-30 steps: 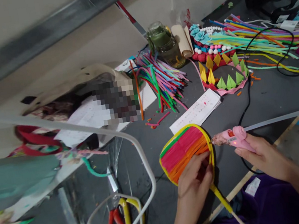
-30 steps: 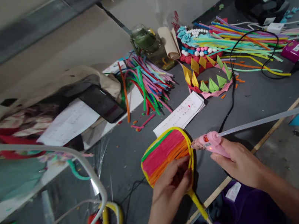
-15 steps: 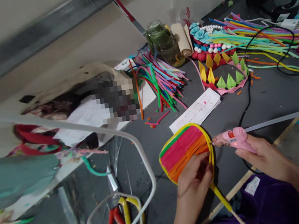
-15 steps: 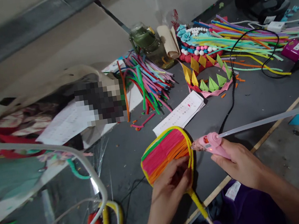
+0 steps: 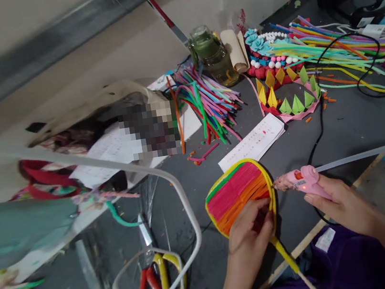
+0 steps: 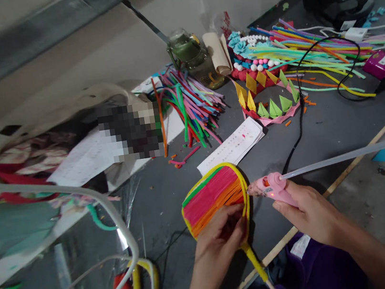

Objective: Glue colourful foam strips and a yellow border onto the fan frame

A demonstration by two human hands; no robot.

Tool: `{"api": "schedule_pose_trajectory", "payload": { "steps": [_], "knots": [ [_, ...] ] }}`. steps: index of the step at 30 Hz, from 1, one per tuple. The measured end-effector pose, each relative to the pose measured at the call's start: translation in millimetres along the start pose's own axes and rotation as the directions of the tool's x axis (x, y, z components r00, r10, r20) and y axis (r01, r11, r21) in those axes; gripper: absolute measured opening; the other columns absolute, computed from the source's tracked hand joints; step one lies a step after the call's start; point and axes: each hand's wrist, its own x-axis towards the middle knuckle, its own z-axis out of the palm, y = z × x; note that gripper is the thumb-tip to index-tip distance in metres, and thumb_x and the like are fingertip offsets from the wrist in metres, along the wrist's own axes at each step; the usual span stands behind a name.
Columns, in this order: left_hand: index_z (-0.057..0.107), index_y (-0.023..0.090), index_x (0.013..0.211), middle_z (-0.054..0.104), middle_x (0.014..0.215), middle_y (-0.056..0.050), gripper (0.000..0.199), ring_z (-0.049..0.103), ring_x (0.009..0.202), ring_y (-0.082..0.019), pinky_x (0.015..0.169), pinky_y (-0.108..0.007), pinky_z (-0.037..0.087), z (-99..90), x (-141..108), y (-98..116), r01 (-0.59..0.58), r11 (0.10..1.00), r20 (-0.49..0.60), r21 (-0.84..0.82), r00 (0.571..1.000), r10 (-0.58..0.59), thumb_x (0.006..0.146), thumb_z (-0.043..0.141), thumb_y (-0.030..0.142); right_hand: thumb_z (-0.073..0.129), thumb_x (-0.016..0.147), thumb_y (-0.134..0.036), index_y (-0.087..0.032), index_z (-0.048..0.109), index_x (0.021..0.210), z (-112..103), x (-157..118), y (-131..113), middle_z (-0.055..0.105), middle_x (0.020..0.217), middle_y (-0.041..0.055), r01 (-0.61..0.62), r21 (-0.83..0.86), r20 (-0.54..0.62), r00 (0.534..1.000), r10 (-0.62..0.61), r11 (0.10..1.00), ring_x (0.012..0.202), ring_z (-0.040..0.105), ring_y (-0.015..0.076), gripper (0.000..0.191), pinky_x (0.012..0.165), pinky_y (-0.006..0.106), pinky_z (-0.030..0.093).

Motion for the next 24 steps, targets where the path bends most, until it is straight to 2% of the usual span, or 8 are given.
{"api": "schedule_pose_trajectory", "payload": {
  "steps": [7, 17, 24],
  "knots": [
    [0.070, 0.021, 0.097, 0.068, 0.079, -0.002, 0.018, 0.061, 0.065, -0.013, 0.064, -0.022, 0.050, -0.1, 0.0, -0.9, -0.011, 1.000, 0.003, 0.013, 1.000, 0.011, 0.091, 0.056, 0.029, 0.052, 0.098, -0.035, -0.022, 0.056, 0.141, 0.2, -0.7, -2.2, 0.068, 0.131, 0.0080, -0.018, 0.011, 0.003, 1.000, 0.018, 1.000, 0.121, 0.065, 0.0268, 0.045, 0.105, 0.038, 0.049],
    [0.069, 0.021, 0.100, 0.068, 0.083, -0.001, 0.016, 0.063, 0.069, -0.013, 0.066, -0.022, 0.049, 1.6, -1.5, -5.0, -0.009, 1.000, 0.009, -0.027, 1.000, 0.009, 0.092, 0.057, 0.027, 0.052, 0.097, -0.034, -0.023, 0.056, 0.141, -0.2, -4.6, -3.0, 0.073, 0.122, 0.0069, -0.026, -0.008, 0.008, 1.000, 0.026, 1.000, 0.119, 0.066, 0.0278, 0.045, 0.102, 0.038, 0.052],
    [0.070, 0.022, 0.097, 0.068, 0.081, -0.001, 0.014, 0.062, 0.067, -0.012, 0.062, -0.021, 0.048, 0.8, 0.3, -4.0, -0.021, 0.999, 0.011, -0.029, 1.000, 0.021, 0.090, 0.057, 0.025, 0.052, 0.098, -0.031, -0.021, 0.055, 0.142, -1.3, -2.4, -5.5, 0.070, 0.129, 0.0082, -0.019, 0.009, 0.025, 1.000, 0.019, 1.000, 0.120, 0.065, 0.0268, 0.045, 0.102, 0.036, 0.051]
  ]
}}
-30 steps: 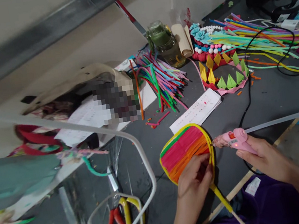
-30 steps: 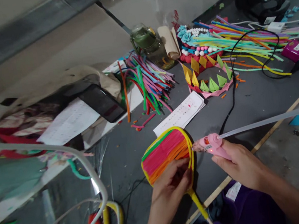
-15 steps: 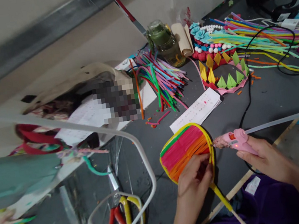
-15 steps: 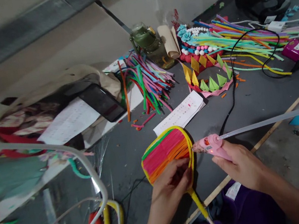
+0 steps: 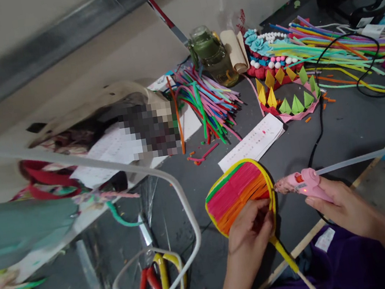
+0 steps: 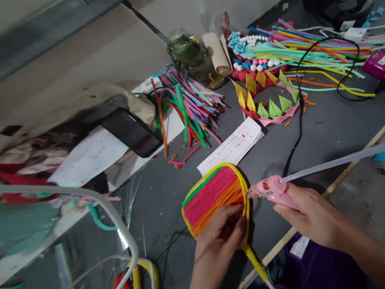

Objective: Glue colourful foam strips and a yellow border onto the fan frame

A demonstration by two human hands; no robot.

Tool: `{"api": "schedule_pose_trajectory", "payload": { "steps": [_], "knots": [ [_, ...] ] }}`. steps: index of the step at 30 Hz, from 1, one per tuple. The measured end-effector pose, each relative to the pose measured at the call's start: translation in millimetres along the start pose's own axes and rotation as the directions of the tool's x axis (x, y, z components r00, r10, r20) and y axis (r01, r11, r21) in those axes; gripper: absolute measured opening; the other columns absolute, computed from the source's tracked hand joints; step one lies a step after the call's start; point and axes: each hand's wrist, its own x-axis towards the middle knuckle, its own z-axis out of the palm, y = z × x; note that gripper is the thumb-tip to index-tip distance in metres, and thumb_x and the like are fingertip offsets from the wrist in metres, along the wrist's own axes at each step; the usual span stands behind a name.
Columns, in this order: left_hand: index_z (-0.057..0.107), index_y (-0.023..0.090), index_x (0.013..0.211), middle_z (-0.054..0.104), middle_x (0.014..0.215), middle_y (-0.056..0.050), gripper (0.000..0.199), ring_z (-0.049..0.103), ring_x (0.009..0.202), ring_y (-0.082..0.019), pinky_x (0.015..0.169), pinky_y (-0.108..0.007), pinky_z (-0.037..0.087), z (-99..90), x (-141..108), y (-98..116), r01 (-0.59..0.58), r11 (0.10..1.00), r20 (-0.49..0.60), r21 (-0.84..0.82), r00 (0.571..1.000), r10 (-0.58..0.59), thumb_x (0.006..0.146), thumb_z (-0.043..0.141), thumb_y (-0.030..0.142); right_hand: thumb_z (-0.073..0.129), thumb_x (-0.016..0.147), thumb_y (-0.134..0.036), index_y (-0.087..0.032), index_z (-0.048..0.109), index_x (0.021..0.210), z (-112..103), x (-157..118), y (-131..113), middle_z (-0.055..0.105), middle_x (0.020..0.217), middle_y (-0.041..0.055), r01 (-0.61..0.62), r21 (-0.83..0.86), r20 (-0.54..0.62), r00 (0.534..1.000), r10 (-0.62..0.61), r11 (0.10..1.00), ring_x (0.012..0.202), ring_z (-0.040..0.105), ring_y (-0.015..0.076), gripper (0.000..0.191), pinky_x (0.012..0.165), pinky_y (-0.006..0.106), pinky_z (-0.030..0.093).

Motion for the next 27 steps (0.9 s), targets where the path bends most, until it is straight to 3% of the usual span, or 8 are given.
{"api": "schedule_pose_trajectory", "payload": {
  "steps": [9, 20, 27],
  "knots": [
    [0.069, 0.023, 0.100, 0.070, 0.085, -0.001, 0.015, 0.064, 0.073, -0.014, 0.068, -0.022, 0.050, 0.6, -2.5, -4.3, 0.008, 1.000, 0.004, -0.014, 1.000, -0.008, 0.091, 0.058, 0.025, 0.053, 0.097, -0.031, -0.023, 0.057, 0.139, 0.3, -4.7, 1.2, 0.073, 0.122, 0.0061, -0.008, -0.013, 0.004, 1.000, 0.008, 1.000, 0.119, 0.065, 0.0264, 0.042, 0.100, 0.035, 0.053],
    [0.069, 0.023, 0.099, 0.070, 0.086, -0.001, 0.014, 0.064, 0.072, -0.013, 0.068, -0.022, 0.050, 0.3, -2.6, -2.0, 0.004, 1.000, -0.002, -0.024, 1.000, -0.004, 0.090, 0.059, 0.024, 0.050, 0.099, -0.029, -0.026, 0.052, 0.145, 2.2, -5.3, 1.6, 0.065, 0.136, 0.0063, 0.082, 0.015, 0.005, 0.997, -0.082, 0.997, 0.122, 0.064, 0.0246, 0.046, 0.106, 0.036, 0.050],
    [0.069, 0.023, 0.101, 0.070, 0.089, -0.002, 0.015, 0.066, 0.075, -0.014, 0.070, -0.022, 0.051, 0.4, -2.9, -3.1, -0.012, 1.000, -0.002, -0.016, 1.000, 0.012, 0.092, 0.057, 0.025, 0.052, 0.098, -0.030, -0.024, 0.054, 0.144, 2.1, -7.8, 2.5, 0.067, 0.133, 0.0072, 0.073, -0.012, 0.003, 0.997, -0.073, 0.997, 0.121, 0.065, 0.0259, 0.046, 0.105, 0.036, 0.051]
  ]
}}
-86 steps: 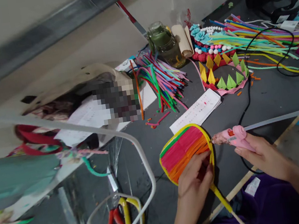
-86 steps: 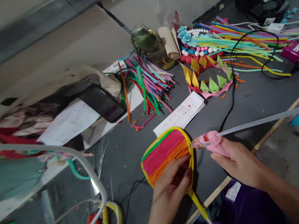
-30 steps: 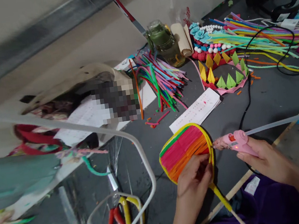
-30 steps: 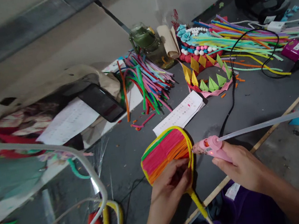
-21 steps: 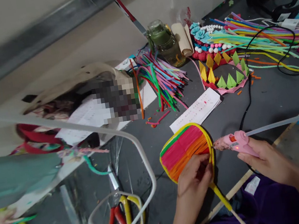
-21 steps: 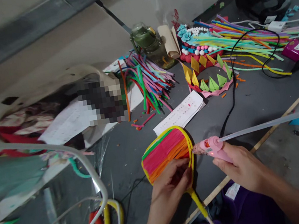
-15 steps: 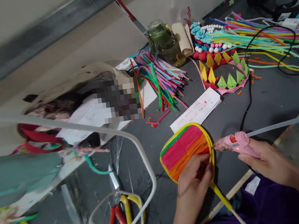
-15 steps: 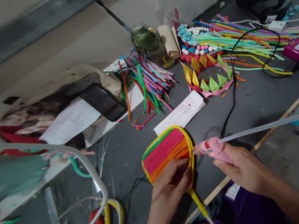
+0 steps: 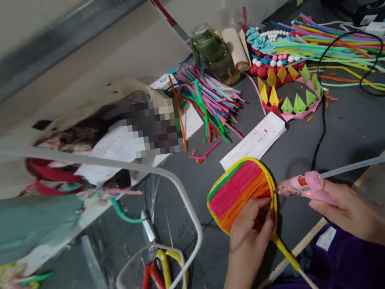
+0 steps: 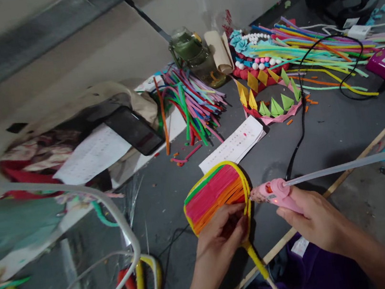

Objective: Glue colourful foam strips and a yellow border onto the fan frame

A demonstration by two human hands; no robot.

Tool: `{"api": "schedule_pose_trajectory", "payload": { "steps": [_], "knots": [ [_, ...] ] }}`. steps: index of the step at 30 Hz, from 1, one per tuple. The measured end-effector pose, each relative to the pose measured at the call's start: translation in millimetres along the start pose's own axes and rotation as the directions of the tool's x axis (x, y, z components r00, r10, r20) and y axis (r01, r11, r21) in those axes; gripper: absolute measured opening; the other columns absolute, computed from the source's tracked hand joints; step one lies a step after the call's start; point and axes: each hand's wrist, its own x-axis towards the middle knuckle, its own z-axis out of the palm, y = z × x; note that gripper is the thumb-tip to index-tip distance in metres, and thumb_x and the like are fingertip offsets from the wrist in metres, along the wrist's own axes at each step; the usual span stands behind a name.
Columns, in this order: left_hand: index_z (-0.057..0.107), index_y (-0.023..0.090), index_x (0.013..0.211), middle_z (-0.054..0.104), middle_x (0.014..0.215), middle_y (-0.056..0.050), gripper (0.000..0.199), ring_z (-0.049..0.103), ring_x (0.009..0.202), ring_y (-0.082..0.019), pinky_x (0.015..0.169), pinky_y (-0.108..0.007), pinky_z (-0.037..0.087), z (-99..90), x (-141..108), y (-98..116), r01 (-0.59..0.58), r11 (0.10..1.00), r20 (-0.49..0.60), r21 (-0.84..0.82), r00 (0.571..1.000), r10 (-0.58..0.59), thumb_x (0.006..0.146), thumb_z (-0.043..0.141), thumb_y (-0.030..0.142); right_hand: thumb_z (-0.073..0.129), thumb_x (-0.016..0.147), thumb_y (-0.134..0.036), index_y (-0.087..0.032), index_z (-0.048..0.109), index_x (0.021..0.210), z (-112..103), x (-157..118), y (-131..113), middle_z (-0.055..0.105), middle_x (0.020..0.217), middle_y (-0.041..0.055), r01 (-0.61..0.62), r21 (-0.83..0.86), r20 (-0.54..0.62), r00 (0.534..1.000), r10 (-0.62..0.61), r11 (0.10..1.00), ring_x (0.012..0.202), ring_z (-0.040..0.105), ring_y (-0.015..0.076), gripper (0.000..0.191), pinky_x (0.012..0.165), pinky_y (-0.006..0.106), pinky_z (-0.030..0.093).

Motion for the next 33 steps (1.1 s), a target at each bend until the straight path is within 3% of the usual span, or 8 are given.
{"api": "schedule_pose_trajectory", "payload": {
  "steps": [10, 21, 33],
  "knots": [
    [0.070, 0.022, 0.101, 0.070, 0.086, -0.002, 0.016, 0.065, 0.072, -0.014, 0.069, -0.024, 0.052, 0.0, -1, -3, 0.024, 1.000, 0.013, 0.016, 1.000, -0.024, 0.092, 0.058, 0.028, 0.051, 0.097, -0.032, -0.024, 0.056, 0.142, 2, -2, 2, 0.077, 0.112, 0.0059, -0.028, -0.007, 0.001, 1.000, 0.028, 1.000, 0.107, 0.071, 0.0271, 0.046, 0.098, 0.036, 0.055],
    [0.071, 0.022, 0.100, 0.071, 0.086, -0.002, 0.017, 0.064, 0.072, -0.014, 0.067, -0.023, 0.050, -0.8, 2, 3, 0.023, 1.000, 0.006, 0.011, 1.000, -0.023, 0.092, 0.057, 0.026, 0.050, 0.099, -0.031, -0.025, 0.052, 0.144, 1, -6, -1, 0.065, 0.136, 0.0075, 0.009, 0.000, 0.020, 1.000, -0.009, 1.000, 0.122, 0.064, 0.0264, 0.046, 0.104, 0.038, 0.051],
    [0.072, 0.020, 0.099, 0.072, 0.086, -0.003, 0.017, 0.065, 0.071, -0.014, 0.065, -0.022, 0.050, -1.6, 4, 7, 0.020, 1.000, -0.001, -0.010, 1.000, -0.020, 0.090, 0.058, 0.026, 0.050, 0.099, -0.030, -0.025, 0.054, 0.143, 0, -8, -3, 0.065, 0.136, 0.0078, 0.021, -0.012, 0.036, 0.999, -0.021, 1.000, 0.123, 0.063, 0.0255, 0.044, 0.107, 0.036, 0.049]
  ]
}}
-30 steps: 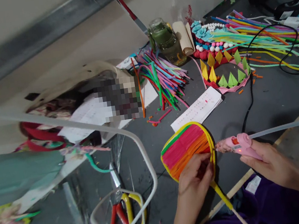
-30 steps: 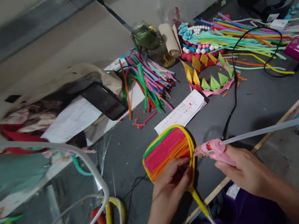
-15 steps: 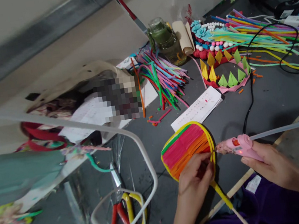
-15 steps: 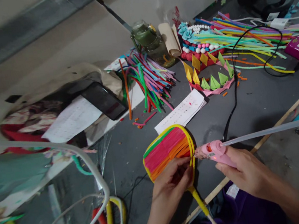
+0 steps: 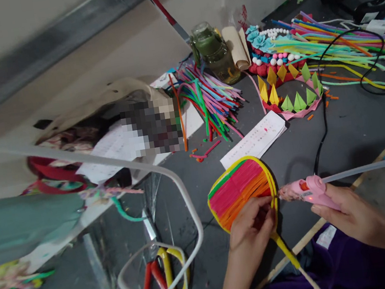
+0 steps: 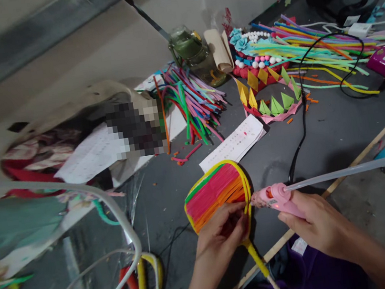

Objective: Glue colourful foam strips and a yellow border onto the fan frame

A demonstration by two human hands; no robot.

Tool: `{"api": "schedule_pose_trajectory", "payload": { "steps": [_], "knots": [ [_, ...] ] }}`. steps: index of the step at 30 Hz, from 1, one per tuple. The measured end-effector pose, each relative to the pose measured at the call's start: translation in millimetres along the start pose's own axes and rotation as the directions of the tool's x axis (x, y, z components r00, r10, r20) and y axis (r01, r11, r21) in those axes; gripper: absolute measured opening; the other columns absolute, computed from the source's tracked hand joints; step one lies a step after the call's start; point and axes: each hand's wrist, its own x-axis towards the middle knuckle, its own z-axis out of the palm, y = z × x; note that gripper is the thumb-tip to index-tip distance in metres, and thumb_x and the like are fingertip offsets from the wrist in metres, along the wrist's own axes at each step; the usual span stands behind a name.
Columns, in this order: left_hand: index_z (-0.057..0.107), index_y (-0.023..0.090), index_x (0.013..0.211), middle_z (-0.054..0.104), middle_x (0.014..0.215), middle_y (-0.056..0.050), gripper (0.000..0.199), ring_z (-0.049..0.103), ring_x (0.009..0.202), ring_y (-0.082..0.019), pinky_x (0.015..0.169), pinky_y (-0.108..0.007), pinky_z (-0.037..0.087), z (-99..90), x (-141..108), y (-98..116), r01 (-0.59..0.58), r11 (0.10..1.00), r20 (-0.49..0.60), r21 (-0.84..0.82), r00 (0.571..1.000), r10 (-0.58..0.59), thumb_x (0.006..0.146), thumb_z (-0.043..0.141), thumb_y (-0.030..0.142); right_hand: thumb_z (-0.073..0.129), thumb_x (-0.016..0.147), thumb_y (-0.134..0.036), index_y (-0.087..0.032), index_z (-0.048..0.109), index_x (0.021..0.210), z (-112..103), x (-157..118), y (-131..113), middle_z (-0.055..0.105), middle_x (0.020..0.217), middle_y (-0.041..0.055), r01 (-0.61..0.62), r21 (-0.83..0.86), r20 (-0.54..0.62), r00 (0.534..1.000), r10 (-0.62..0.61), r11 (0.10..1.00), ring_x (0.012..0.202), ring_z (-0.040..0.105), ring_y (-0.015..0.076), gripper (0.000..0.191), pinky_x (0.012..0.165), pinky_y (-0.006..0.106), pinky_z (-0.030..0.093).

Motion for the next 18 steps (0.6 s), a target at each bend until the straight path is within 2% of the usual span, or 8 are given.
{"api": "schedule_pose_trajectory", "payload": {
  "steps": [9, 13, 14, 16, 18],
  "knots": [
    [0.072, 0.021, 0.099, 0.072, 0.086, -0.003, 0.019, 0.065, 0.071, -0.014, 0.065, -0.023, 0.051, -0.5, -1, -1, 0.020, 1.000, 0.014, -0.009, 1.000, -0.020, 0.090, 0.057, 0.026, 0.050, 0.099, -0.033, -0.024, 0.057, 0.140, 0, -1, 4, 0.068, 0.131, 0.0083, -0.016, 0.011, 0.004, 1.000, 0.016, 1.000, 0.123, 0.063, 0.0268, 0.042, 0.105, 0.037, 0.050],
    [0.072, 0.021, 0.099, 0.072, 0.085, -0.004, 0.018, 0.066, 0.071, -0.014, 0.065, -0.023, 0.051, -0.1, -1, 0, 0.036, 0.999, 0.015, -0.017, 0.999, -0.036, 0.090, 0.058, 0.028, 0.052, 0.098, -0.034, -0.023, 0.058, 0.138, 0, 0, 4, 0.073, 0.120, 0.0087, -0.029, 0.035, 0.009, 1.000, 0.029, 0.999, 0.114, 0.067, 0.0273, 0.042, 0.099, 0.037, 0.053],
    [0.072, 0.021, 0.098, 0.072, 0.084, -0.004, 0.018, 0.065, 0.071, -0.014, 0.065, -0.023, 0.051, -0.3, 0, 1, 0.037, 0.999, 0.013, -0.014, 0.999, -0.037, 0.090, 0.058, 0.028, 0.052, 0.097, -0.034, -0.023, 0.059, 0.137, 0, 0, 5, 0.075, 0.114, 0.0083, -0.048, 0.049, 0.007, 0.999, 0.047, 0.998, 0.107, 0.070, 0.0263, 0.042, 0.095, 0.036, 0.055],
    [0.072, 0.020, 0.098, 0.072, 0.084, -0.004, 0.018, 0.065, 0.071, -0.014, 0.065, -0.023, 0.052, -0.9, 0, 2, 0.036, 0.999, 0.013, -0.011, 0.999, -0.036, 0.090, 0.058, 0.028, 0.052, 0.097, -0.037, -0.021, 0.064, 0.129, 1, -1, 8, 0.076, 0.095, 0.0061, -0.125, 0.106, 0.026, 0.992, 0.123, 0.986, 0.081, 0.073, 0.0212, 0.038, 0.076, 0.030, 0.059],
    [0.072, 0.020, 0.098, 0.072, 0.085, -0.004, 0.018, 0.065, 0.072, -0.014, 0.065, -0.022, 0.052, -1.6, 1, 3, 0.033, 0.999, 0.017, -0.004, 0.999, -0.033, 0.089, 0.058, 0.028, 0.053, 0.096, -0.041, -0.017, 0.068, 0.116, 1, -1, 12, 0.071, 0.076, 0.0024, -0.228, 0.189, 0.045, 0.974, 0.223, 0.955, 0.055, 0.064, 0.0146, 0.035, 0.055, 0.024, 0.053]
  ]
}}
